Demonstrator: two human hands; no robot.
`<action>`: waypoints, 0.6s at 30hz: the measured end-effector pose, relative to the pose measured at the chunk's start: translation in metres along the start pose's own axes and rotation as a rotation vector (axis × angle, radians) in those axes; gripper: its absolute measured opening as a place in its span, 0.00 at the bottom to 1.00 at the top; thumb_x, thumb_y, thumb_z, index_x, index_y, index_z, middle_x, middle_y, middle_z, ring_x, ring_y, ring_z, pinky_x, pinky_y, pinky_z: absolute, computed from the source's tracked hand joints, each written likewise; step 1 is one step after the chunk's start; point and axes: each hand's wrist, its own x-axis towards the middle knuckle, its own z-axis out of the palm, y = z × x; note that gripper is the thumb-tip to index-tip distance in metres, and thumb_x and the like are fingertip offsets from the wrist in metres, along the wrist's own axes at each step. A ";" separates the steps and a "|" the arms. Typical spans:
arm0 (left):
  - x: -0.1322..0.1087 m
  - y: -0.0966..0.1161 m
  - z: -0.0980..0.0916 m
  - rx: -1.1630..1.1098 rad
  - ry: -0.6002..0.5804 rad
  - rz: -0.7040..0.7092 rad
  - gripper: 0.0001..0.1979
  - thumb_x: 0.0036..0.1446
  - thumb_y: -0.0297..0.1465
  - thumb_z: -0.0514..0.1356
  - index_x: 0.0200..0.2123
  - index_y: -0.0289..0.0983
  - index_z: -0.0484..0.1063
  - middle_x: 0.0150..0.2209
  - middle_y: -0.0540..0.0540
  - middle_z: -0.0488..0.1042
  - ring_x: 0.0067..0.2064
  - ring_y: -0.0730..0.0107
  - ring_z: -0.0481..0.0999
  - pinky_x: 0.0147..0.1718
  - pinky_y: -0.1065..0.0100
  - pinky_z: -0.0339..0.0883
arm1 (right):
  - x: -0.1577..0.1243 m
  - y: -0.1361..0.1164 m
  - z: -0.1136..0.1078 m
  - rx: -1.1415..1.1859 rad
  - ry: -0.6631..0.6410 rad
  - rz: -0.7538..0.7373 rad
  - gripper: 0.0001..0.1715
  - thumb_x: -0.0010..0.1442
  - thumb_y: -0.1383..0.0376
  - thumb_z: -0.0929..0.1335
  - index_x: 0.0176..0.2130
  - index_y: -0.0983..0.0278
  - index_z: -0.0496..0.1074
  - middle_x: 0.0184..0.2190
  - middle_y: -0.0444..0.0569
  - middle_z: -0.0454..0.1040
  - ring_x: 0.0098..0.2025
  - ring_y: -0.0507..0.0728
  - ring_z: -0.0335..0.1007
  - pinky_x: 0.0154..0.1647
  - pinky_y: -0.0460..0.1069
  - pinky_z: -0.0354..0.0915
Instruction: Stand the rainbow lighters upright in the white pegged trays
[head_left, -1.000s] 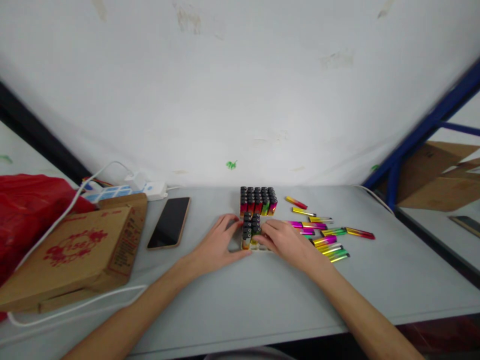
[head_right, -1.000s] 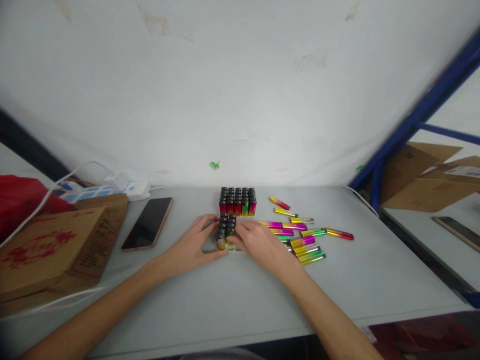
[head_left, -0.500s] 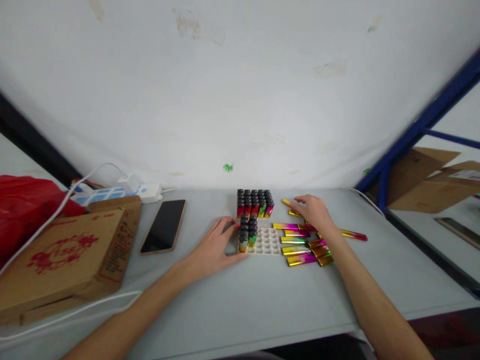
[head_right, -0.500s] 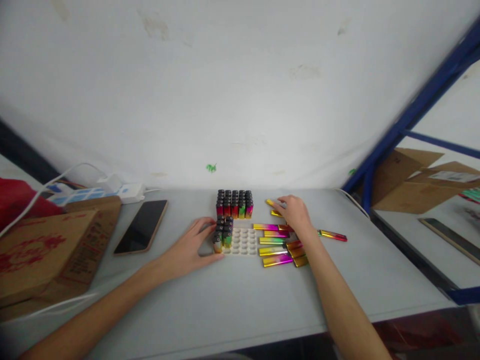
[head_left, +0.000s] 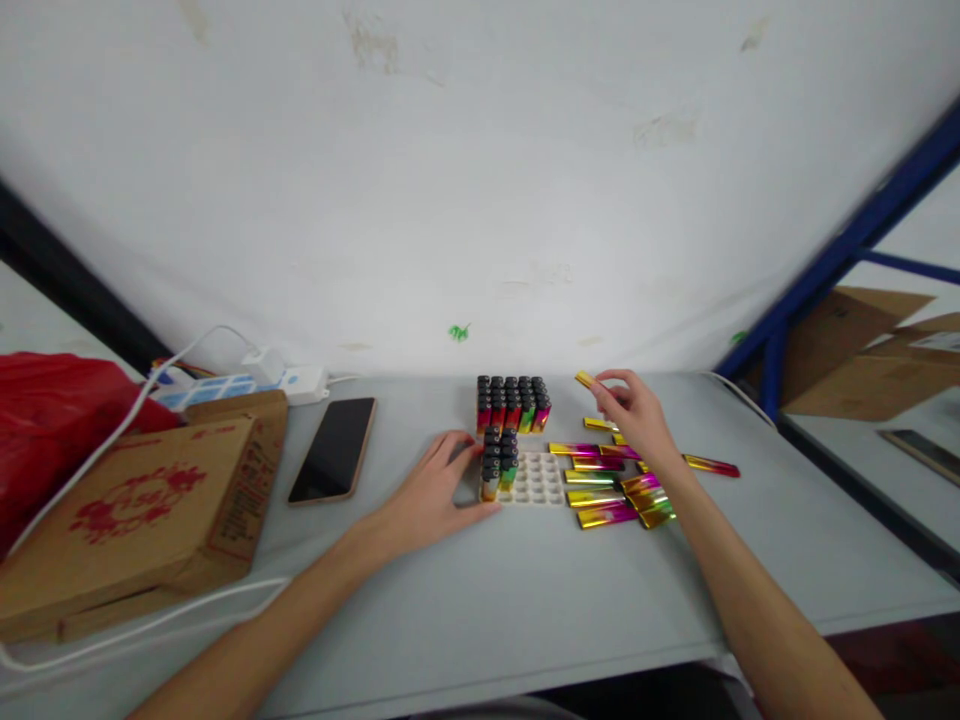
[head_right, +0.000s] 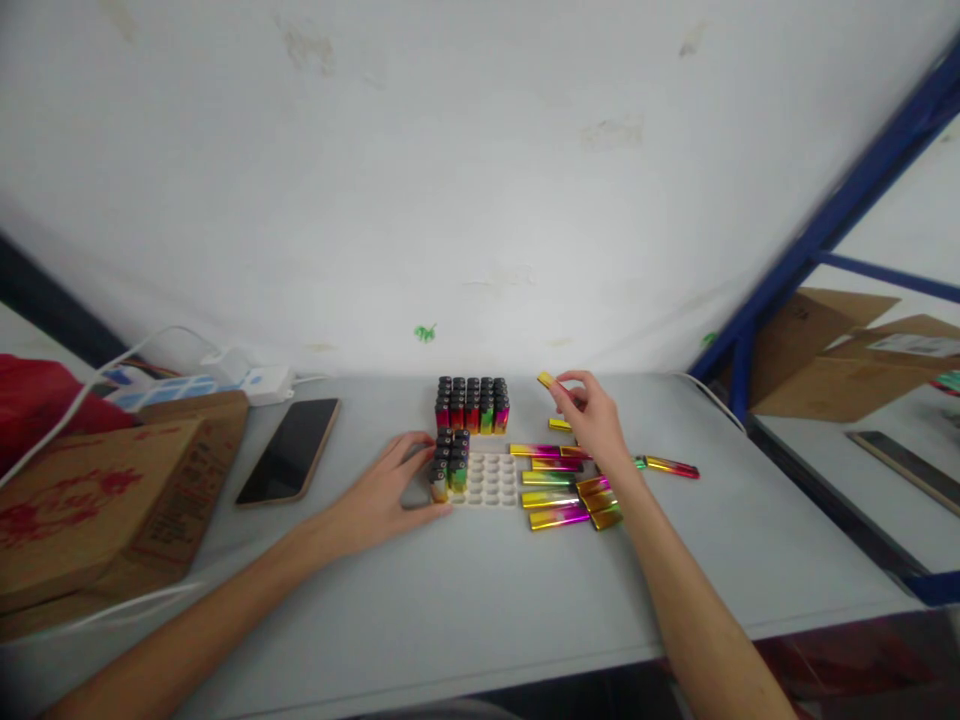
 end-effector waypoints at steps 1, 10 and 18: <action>0.000 0.000 0.000 0.003 -0.003 -0.003 0.33 0.64 0.48 0.77 0.65 0.42 0.77 0.67 0.34 0.74 0.70 0.38 0.75 0.72 0.39 0.73 | -0.004 -0.006 0.003 0.089 0.003 0.011 0.43 0.61 0.28 0.75 0.51 0.60 0.78 0.28 0.45 0.80 0.29 0.57 0.71 0.32 0.52 0.67; 0.000 0.003 -0.002 0.007 0.003 0.002 0.32 0.65 0.50 0.75 0.66 0.43 0.77 0.67 0.35 0.75 0.70 0.38 0.75 0.72 0.40 0.74 | -0.034 -0.048 0.035 0.511 -0.224 0.071 0.39 0.67 0.27 0.70 0.34 0.56 0.68 0.29 0.44 0.69 0.30 0.57 0.69 0.34 0.53 0.72; 0.000 0.006 -0.003 0.014 -0.005 0.002 0.31 0.65 0.45 0.76 0.66 0.41 0.76 0.66 0.35 0.75 0.69 0.39 0.76 0.72 0.41 0.73 | -0.064 -0.062 0.066 0.425 -0.317 0.116 0.38 0.68 0.26 0.68 0.38 0.56 0.69 0.24 0.35 0.55 0.24 0.52 0.49 0.22 0.48 0.50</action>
